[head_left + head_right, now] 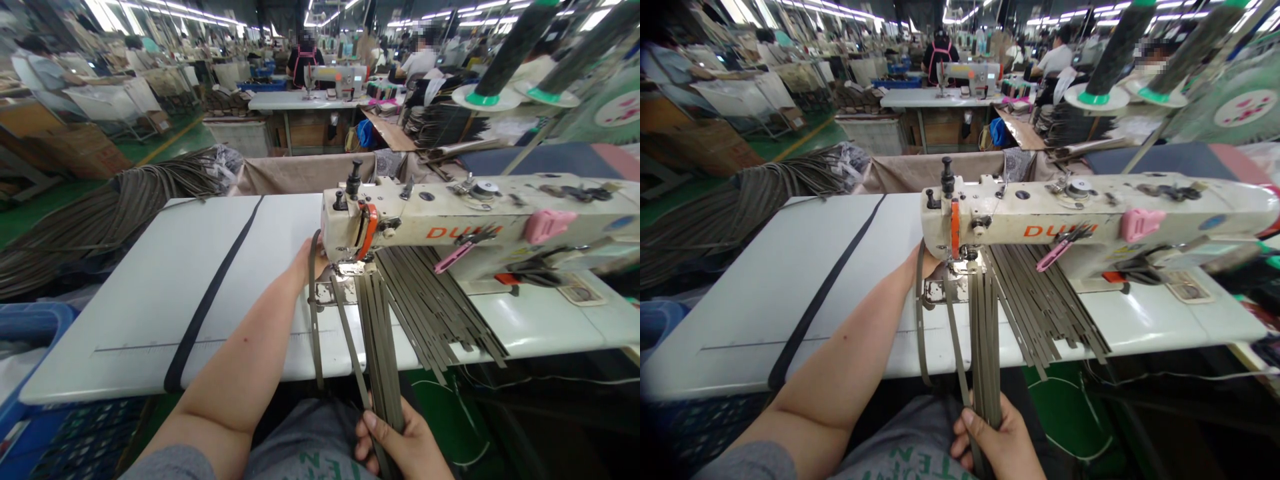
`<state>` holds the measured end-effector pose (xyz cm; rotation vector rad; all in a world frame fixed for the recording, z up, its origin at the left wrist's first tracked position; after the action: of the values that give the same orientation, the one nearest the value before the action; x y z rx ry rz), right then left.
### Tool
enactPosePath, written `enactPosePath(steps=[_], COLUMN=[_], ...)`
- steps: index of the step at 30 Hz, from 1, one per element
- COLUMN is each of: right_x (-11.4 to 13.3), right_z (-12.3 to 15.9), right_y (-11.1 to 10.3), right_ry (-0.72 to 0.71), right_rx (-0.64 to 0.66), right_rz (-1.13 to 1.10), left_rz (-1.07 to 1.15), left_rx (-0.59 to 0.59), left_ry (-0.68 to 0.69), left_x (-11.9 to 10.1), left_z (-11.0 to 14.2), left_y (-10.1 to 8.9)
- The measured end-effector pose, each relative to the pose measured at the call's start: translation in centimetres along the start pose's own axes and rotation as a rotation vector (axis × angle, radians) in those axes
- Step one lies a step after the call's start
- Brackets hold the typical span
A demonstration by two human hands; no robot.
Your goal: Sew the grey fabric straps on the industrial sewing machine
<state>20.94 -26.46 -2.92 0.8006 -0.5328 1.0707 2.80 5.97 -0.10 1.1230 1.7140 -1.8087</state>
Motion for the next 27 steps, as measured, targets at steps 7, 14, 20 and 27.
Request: enactPosePath(steps=[7, 14, 20, 27], right_x=[0.9, 0.7, 0.9, 0.6], right_z=[-0.2, -0.1, -0.2, -0.7], right_y=[0.8, 0.9, 1.3, 1.2], right_ry=[-0.100, -0.087, -0.081, -0.093], right_rx=[-0.040, -0.049, -0.030, -0.044], right_rz=[0.039, 0.068, 0.084, 0.079], left_rz=[-0.029, 0.083, 0.172, 0.188], left_rx=[-0.010, -0.095, -0.194, -0.226], left_ry=[0.012, -0.139, -0.152, -0.116], left_x=[-0.4, -0.9, -1.1, -0.2], left_z=[0.2, 1.0, 1.5, 1.1], left_y=[-0.3, -0.1, -0.1, 0.3])
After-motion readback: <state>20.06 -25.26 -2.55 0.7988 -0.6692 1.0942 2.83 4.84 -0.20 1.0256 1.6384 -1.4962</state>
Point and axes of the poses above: each hand's wrist, its own z-axis away from the middle knuckle, its own y-axis out of the palm, x = y × z, the point moved 4 cm from there along -z, towards the middle knuckle, and after that the axes turned 3 degrees about -y, right-handed, at the moved point
